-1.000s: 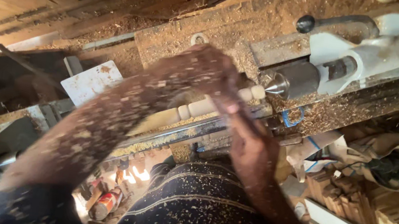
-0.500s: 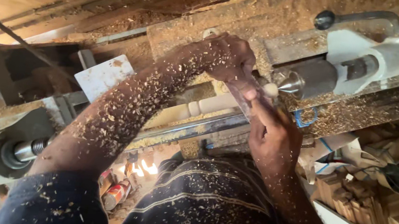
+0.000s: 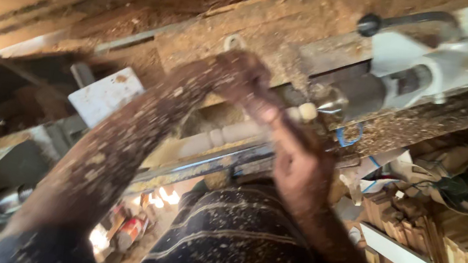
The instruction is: The person shapes a wooden rod mounted on a lathe using a chisel, creating decorative beads and grooves. After shaping, the person removes the finished rod from the lathe and carries it away.
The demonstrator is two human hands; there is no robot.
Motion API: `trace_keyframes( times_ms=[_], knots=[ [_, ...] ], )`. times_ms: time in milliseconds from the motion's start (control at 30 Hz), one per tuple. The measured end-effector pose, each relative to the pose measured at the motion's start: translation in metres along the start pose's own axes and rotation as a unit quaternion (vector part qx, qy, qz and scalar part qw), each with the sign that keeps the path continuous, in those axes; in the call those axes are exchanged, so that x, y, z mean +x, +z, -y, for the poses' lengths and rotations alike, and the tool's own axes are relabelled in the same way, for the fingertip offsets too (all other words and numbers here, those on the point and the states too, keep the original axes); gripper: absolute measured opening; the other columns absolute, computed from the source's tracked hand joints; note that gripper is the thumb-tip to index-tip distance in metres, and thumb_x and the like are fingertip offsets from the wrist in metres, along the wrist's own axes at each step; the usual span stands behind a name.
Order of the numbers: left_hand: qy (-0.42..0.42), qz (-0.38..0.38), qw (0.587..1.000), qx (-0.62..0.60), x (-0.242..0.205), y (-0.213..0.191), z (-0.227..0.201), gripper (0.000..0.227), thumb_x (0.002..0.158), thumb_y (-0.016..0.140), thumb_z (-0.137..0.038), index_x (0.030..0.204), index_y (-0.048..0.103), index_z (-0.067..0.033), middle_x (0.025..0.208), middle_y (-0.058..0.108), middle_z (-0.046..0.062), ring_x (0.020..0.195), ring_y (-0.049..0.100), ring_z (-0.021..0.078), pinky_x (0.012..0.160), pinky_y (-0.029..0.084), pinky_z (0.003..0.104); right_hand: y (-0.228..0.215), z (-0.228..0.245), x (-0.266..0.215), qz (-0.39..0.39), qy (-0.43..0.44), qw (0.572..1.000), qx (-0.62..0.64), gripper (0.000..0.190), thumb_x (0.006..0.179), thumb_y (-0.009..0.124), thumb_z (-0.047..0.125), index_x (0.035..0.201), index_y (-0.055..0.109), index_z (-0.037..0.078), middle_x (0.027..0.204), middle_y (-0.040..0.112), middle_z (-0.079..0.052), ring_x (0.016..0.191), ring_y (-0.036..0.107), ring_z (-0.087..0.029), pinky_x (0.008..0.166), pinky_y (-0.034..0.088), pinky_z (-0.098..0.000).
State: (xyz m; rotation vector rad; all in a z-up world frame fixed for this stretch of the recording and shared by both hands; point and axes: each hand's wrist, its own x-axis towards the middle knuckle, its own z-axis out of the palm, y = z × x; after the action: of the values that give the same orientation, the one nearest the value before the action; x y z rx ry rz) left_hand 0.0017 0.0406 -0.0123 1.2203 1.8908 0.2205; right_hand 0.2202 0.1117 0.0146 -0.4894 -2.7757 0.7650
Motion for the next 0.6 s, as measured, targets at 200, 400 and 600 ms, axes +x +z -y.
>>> trace_keyframes(
  times_ms=[200, 400, 600],
  knots=[
    [0.007, -0.003, 1.000, -0.015, -0.025, 0.001, 0.007, 0.060, 0.107, 0.045, -0.057, 0.148, 0.048, -0.0126, 0.154, 0.046, 0.018, 0.144, 0.036, 0.0361, 0.122, 0.023, 0.056, 0.003, 0.025, 0.009, 0.026, -0.004, 0.999, 0.044, 0.033, 0.095, 0.068, 0.005, 0.128, 0.071, 0.005, 0.105, 0.077, -0.017, 0.078, 0.075, -0.021, 0.062, 0.061, -0.0303],
    [-0.021, 0.035, 0.999, -0.024, -0.067, 0.003, 0.032, 0.061, 0.111, 0.041, -0.057, 0.150, 0.047, -0.0114, 0.155, 0.045, 0.019, 0.146, 0.035, 0.0363, 0.123, 0.022, 0.056, 0.011, 0.042, 0.003, 0.042, -0.034, 0.996, 0.066, 0.031, 0.094, 0.071, 0.010, 0.125, 0.069, 0.006, 0.112, 0.076, -0.016, 0.088, 0.076, -0.022, 0.071, 0.064, -0.0303],
    [0.029, -0.008, 1.000, -0.004, -0.028, 0.008, 0.012, 0.062, 0.114, 0.037, -0.058, 0.152, 0.045, -0.0101, 0.157, 0.043, 0.019, 0.148, 0.034, 0.0366, 0.125, 0.021, 0.056, -0.014, 0.016, 0.007, 0.030, 0.029, 0.999, -0.025, 0.038, 0.087, 0.072, 0.003, 0.125, 0.073, 0.007, 0.105, 0.076, -0.017, 0.082, 0.073, -0.026, 0.064, 0.060, -0.0346]
  ],
)
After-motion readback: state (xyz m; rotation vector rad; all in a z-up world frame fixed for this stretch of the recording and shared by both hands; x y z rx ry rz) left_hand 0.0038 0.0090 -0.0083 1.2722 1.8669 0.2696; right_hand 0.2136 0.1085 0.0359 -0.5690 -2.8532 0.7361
